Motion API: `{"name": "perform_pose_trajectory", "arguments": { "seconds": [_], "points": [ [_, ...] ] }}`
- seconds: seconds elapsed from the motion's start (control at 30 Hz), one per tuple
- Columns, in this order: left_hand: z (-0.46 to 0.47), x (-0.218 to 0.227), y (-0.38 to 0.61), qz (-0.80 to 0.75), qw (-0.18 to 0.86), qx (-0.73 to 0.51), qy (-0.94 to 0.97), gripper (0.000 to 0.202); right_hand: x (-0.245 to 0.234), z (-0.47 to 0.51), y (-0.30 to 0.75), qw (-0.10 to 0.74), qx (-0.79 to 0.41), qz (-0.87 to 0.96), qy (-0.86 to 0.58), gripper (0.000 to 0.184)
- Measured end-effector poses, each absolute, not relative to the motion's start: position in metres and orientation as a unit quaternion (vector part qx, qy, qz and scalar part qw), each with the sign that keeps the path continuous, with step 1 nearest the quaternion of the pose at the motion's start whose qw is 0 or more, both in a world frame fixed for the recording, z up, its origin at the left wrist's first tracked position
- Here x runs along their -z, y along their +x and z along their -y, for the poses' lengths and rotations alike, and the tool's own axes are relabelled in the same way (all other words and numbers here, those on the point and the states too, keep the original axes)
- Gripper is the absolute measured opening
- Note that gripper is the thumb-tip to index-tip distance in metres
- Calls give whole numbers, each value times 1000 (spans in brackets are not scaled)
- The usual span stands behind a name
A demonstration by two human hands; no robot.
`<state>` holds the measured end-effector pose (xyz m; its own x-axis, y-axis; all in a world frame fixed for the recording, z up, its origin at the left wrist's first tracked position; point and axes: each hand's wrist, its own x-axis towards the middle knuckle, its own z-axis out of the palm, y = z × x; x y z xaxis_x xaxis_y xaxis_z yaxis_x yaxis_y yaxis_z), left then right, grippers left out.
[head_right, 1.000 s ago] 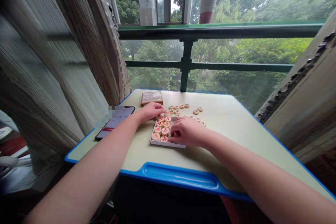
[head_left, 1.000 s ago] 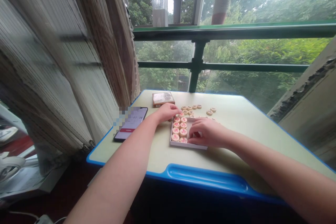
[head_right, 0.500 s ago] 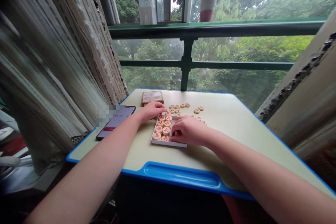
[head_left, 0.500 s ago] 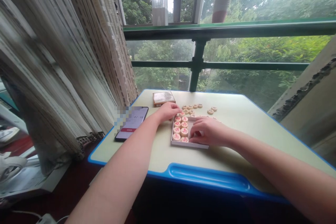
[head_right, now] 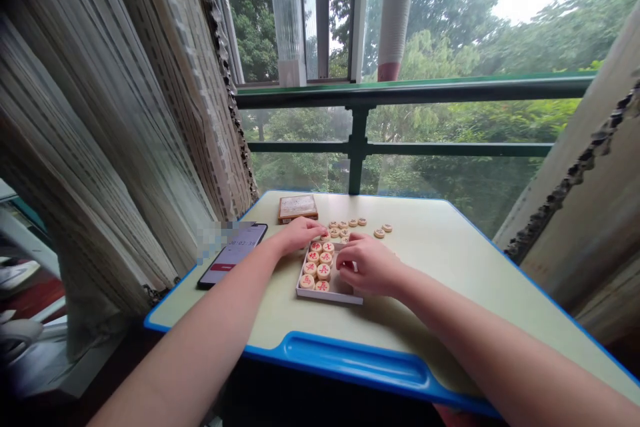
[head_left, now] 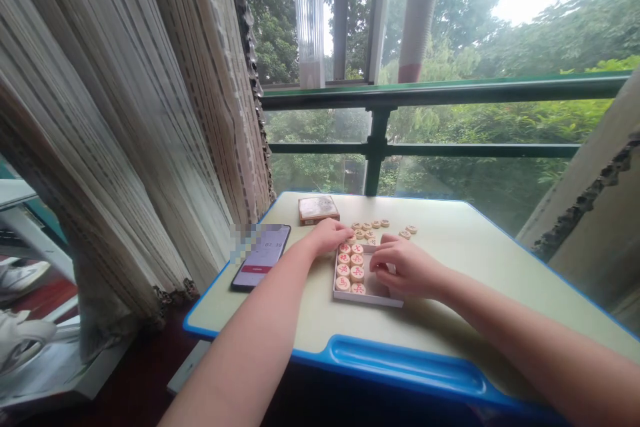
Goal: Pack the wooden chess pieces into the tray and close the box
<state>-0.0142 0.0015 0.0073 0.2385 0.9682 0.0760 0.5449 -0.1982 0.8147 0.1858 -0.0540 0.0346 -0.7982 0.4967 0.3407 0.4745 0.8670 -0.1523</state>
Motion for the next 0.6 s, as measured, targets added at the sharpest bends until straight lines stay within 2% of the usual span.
{"name": "perform_pose_trajectory", "arguments": {
  "seconds": [0.2, 0.4, 0.5, 0.6],
  "points": [
    [-3, -3, -16, -565, 309, -321, 695, 28, -30, 48, 188, 216, 0, 939, -266, 17],
    [-7, -3, -21, -625, 287, -297, 662, 16, -27, 40, 193, 229, 38, 927, -293, 17],
    [-10, 0, -24, -620, 294, -320, 653, 25, -26, 37, 195, 231, 46, 924, -301, 17],
    [-11, 5, -25, -587, 316, -376, 643, 47, -28, 38, 195, 227, 47, 927, -296, 16]
  ]
}}
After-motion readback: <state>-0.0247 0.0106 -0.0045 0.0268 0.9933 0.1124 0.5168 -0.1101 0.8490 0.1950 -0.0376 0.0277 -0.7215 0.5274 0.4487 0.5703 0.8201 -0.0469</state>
